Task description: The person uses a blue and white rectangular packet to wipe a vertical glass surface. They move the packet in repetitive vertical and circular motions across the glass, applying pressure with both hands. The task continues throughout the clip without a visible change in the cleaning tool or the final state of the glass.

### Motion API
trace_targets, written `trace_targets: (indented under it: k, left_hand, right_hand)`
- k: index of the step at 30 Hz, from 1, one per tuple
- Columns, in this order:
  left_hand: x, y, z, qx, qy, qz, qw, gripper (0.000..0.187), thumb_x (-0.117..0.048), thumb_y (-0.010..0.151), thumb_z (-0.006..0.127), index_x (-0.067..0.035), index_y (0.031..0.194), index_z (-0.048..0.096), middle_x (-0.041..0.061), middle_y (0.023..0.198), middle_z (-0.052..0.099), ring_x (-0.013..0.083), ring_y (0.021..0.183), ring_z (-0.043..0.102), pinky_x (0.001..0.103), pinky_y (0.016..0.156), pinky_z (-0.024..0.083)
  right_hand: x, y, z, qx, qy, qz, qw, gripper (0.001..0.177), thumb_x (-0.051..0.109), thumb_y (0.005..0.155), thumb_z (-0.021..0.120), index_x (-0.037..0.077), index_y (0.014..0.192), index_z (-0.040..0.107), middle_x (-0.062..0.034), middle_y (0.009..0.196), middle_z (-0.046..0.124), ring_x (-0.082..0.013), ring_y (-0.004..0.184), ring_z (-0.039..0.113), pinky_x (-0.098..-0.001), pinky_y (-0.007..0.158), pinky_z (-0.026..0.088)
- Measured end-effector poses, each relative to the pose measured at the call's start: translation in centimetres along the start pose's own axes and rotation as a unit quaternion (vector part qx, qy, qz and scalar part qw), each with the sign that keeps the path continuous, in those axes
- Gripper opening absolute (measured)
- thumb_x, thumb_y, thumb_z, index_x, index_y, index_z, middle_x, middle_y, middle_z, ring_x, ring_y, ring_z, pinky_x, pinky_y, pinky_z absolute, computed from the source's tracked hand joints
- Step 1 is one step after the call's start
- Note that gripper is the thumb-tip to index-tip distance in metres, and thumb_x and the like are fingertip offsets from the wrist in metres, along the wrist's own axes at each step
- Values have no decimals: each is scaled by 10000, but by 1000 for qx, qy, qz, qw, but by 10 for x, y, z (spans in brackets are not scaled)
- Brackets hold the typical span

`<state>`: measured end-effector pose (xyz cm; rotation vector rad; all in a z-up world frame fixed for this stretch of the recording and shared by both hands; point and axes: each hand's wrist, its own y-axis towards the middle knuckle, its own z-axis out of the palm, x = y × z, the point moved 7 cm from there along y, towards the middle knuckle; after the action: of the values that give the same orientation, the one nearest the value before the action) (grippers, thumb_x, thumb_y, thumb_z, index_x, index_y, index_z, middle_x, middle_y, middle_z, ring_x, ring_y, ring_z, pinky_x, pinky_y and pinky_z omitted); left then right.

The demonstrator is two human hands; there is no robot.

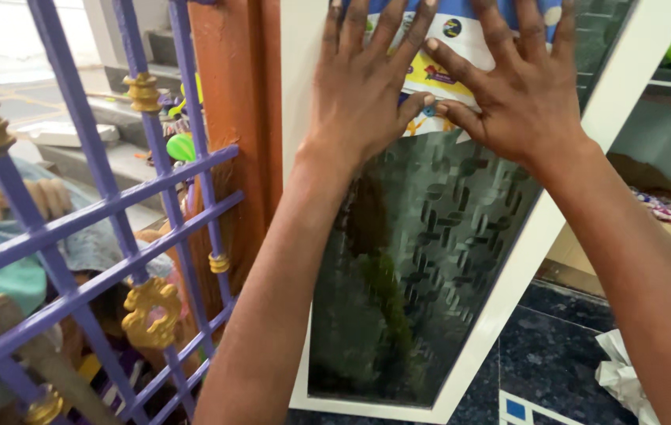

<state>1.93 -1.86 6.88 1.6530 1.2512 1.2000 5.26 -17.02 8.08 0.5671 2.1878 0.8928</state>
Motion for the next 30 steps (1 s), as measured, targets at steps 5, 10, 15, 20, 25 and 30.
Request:
trace_targets:
  k: [5,10,15,20,25,30]
  left_hand:
    - [1,3,-1,-6,-18,0,1000,880,-555,949,732,-218,1644,311,72,1652,331,393,1532,255,573,1283,156]
    - [-6,0,-4,-51,-5,-15,999,893,-529,937,760,-197,1641,323,98,1666,308,395,1541,248,590,1280,197]
    - [-13,-12,-2,-27,-13,-78,997,899,-516,895,781,-178,1611,353,136,1665,269,410,1547,209,604,1224,272]
    - [-7,-13,-5,2,-42,-105,994,920,-501,900,775,-93,1600,340,166,1682,231,392,1553,196,601,1233,264]
    - [-3,-7,-3,-35,-55,-83,994,920,-494,939,747,-56,1609,293,204,1662,239,429,1553,189,586,1262,218]
    - [7,-4,3,-23,-86,-62,994,862,-492,998,713,-86,1628,286,184,1672,263,421,1568,202,551,1296,209]
  right_hand:
    - [-3,7,0,11,-14,9,1000,599,633,1058,424,343,1580,474,-208,1673,244,-476,1518,158,-792,1151,26]
    - [-2,9,2,25,-23,12,999,595,635,1060,414,365,1590,441,-212,1673,222,-475,1520,143,-792,1145,25]
    - [-4,10,-1,69,-41,-46,996,578,567,1075,450,379,1620,411,-152,1726,191,-430,1552,116,-789,1149,33]
    - [-11,14,-13,102,-71,-108,986,587,401,1068,475,353,1647,385,-80,1825,175,-348,1639,103,-771,1198,47]
    - [-2,10,-3,36,-69,-42,996,543,445,1127,518,351,1652,421,-175,1758,210,-400,1607,138,-767,1191,62]
    - [9,9,-2,8,-65,-21,998,530,428,1141,511,320,1655,440,-223,1714,233,-430,1569,166,-744,1184,77]
